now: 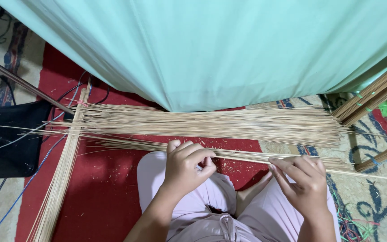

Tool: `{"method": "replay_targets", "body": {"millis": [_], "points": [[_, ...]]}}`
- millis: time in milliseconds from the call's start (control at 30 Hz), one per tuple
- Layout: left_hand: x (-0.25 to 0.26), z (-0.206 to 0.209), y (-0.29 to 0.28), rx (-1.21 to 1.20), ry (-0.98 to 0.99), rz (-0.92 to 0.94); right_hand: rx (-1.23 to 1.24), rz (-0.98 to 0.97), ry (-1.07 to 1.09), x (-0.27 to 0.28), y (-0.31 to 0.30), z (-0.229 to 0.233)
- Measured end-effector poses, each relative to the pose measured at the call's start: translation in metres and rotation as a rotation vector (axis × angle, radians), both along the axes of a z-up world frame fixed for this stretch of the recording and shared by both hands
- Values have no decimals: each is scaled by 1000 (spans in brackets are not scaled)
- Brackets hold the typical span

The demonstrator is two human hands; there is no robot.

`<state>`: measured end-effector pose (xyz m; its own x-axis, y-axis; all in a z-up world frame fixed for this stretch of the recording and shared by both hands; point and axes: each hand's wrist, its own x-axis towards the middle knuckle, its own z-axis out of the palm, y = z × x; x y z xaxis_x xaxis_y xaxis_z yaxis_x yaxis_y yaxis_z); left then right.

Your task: Weaving thin wooden sticks into a mat structure on a floor-based frame

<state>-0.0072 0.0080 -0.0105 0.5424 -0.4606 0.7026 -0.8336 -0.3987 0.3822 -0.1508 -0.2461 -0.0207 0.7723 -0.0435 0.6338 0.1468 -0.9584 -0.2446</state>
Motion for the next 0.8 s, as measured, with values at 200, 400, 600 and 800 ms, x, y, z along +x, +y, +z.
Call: {"method": "replay_targets", "body": {"millis": [200, 400, 600, 800], "points": [[1, -5, -1, 19, -2, 3, 1, -15, 26, -1, -1, -1], [18, -2, 18, 228, -154, -31, 20, -45, 52, -14, -28, -12], [35, -25, 55, 446, -64, -13, 15, -114, 46, -43, -58, -18], [29, 6, 78, 294, 86, -14, 5, -266, 63, -75, -87, -28]]}}
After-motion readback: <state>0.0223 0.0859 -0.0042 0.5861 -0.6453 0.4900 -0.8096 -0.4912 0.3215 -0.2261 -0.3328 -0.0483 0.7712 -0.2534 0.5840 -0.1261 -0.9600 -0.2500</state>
